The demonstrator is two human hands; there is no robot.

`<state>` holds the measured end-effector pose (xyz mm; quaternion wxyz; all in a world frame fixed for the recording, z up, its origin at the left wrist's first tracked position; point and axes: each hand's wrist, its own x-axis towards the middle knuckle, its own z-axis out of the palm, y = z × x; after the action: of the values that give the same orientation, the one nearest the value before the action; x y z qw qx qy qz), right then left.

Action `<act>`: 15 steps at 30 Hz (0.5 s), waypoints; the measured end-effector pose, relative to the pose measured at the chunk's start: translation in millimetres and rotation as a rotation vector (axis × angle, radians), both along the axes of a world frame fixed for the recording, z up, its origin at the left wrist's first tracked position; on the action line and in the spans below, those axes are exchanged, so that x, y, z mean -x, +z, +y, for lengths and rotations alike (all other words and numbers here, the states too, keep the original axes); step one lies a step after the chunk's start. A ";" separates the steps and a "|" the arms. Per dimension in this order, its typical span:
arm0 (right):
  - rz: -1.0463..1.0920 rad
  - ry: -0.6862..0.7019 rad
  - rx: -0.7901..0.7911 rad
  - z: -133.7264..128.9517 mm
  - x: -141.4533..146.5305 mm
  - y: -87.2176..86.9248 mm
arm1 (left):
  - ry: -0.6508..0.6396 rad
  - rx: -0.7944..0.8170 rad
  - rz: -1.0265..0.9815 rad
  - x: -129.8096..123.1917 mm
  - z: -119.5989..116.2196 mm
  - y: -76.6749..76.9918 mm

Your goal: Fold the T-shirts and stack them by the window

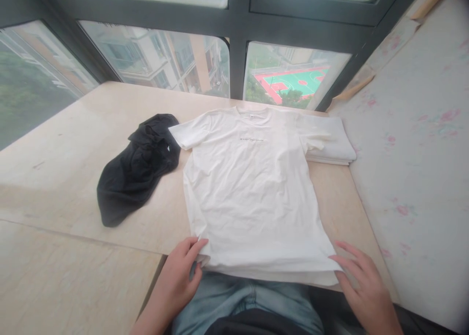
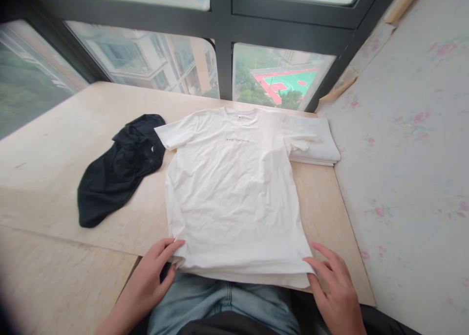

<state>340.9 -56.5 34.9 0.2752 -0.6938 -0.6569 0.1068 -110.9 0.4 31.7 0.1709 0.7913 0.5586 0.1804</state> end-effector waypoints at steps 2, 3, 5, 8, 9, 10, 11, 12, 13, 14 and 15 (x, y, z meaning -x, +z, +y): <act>0.128 -0.196 0.099 8.1 4.5 6.1 | -0.018 0.038 -0.016 -2.2 2.4 3.8; 0.209 -0.287 0.166 13.1 6.6 7.8 | -0.009 0.058 -0.027 -3.2 3.8 4.9; 0.377 -0.400 0.284 24.8 10.3 9.1 | 0.042 0.099 -0.043 -6.0 6.8 5.5; 0.523 -0.391 0.388 42.8 12.9 8.2 | 0.164 0.149 -0.030 -13.3 11.0 3.8; 0.517 -0.372 0.411 47.5 12.6 7.7 | 0.206 0.158 -0.026 -16.0 12.0 3.0; 0.487 -0.352 0.426 51.1 11.5 7.2 | 0.247 0.162 -0.028 -18.6 12.7 2.3; 0.440 -0.325 0.428 53.7 9.8 6.8 | 0.292 0.162 -0.037 -20.8 13.3 1.8; 0.380 -0.293 0.411 55.1 7.5 6.5 | 0.346 0.160 -0.048 -22.4 13.7 1.7; 0.313 -0.258 0.375 55.5 5.0 6.2 | 0.409 0.156 -0.059 -23.3 14.0 1.9; 0.240 -0.224 0.322 55.1 2.3 5.9 | 0.477 0.152 -0.066 -23.3 14.4 2.7; 0.163 -0.194 0.258 54.0 -0.3 5.6 | 0.553 0.148 -0.067 -22.4 14.9 3.8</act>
<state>341.2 -2.6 40.5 0.2452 -0.7724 -0.5433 0.2192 -88.5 15.3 35.5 0.1908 0.5880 0.7588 0.2051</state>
